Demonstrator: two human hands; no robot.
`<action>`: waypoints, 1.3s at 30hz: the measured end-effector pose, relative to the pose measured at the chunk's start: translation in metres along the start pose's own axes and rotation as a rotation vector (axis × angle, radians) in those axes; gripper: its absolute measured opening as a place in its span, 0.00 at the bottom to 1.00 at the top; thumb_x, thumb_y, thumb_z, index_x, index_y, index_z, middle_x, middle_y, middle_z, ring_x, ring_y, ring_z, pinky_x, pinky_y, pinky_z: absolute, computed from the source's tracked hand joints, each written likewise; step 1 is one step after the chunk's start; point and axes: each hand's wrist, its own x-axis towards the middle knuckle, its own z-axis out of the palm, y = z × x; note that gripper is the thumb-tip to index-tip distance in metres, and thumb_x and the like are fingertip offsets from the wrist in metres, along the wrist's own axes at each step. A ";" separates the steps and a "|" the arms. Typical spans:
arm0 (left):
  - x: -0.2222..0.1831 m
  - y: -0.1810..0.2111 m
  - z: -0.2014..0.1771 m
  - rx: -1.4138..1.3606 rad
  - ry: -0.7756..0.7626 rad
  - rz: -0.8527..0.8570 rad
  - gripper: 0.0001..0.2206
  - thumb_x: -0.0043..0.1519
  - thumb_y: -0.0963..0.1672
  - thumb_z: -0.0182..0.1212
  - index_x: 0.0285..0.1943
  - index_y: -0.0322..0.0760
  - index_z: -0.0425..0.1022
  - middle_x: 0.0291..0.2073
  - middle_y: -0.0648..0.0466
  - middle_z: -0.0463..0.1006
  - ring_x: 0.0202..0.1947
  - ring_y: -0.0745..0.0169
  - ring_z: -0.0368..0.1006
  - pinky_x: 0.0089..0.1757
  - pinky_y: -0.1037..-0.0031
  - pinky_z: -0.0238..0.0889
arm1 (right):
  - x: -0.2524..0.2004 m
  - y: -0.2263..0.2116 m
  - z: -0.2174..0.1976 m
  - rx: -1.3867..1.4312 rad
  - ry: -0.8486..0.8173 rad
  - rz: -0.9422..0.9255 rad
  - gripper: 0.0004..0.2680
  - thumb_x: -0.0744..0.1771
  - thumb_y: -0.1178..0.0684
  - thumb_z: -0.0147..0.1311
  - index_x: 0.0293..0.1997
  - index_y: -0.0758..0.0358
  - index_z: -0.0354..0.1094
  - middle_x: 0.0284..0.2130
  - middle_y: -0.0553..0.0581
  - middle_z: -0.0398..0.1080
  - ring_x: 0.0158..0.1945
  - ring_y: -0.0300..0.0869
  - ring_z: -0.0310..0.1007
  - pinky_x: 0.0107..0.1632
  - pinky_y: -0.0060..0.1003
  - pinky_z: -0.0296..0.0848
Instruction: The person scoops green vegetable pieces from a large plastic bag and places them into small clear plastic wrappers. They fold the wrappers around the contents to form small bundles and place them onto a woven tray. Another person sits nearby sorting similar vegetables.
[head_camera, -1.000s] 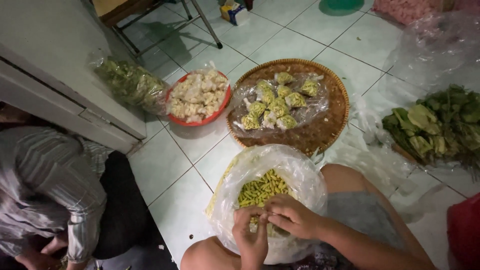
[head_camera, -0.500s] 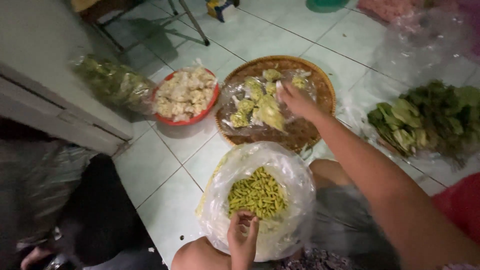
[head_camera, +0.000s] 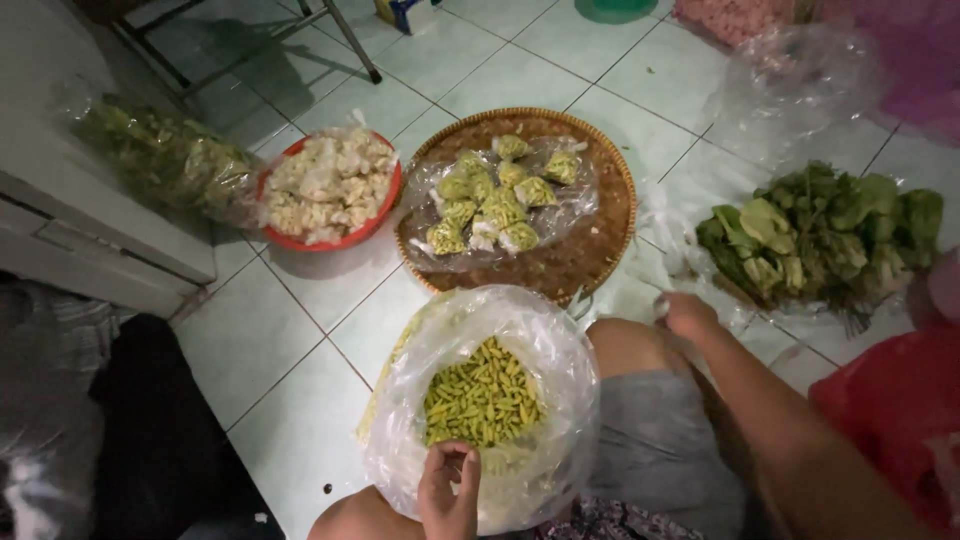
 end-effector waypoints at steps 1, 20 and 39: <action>-0.001 0.007 0.000 -0.003 -0.002 -0.037 0.09 0.64 0.49 0.62 0.40 0.43 0.79 0.31 0.58 0.76 0.31 0.65 0.71 0.36 0.70 0.60 | 0.005 0.014 0.015 0.025 -0.023 -0.044 0.09 0.69 0.51 0.51 0.52 0.45 0.77 0.51 0.53 0.76 0.42 0.49 0.77 0.36 0.42 0.72; -0.005 -0.004 0.015 0.025 -0.161 0.240 0.05 0.62 0.46 0.64 0.36 0.43 0.79 0.26 0.59 0.77 0.27 0.70 0.66 0.33 0.76 0.58 | -0.023 0.064 0.033 0.548 0.367 -0.054 0.08 0.62 0.43 0.61 0.38 0.48 0.82 0.44 0.46 0.79 0.45 0.42 0.78 0.45 0.35 0.69; -0.002 0.067 0.055 -0.471 -0.095 0.238 0.04 0.61 0.44 0.65 0.37 0.41 0.83 0.30 0.57 0.82 0.34 0.68 0.76 0.41 0.74 0.69 | -0.266 -0.130 0.019 0.689 -0.022 -0.945 0.08 0.63 0.55 0.69 0.29 0.57 0.69 0.17 0.46 0.59 0.23 0.32 0.56 0.28 0.29 0.57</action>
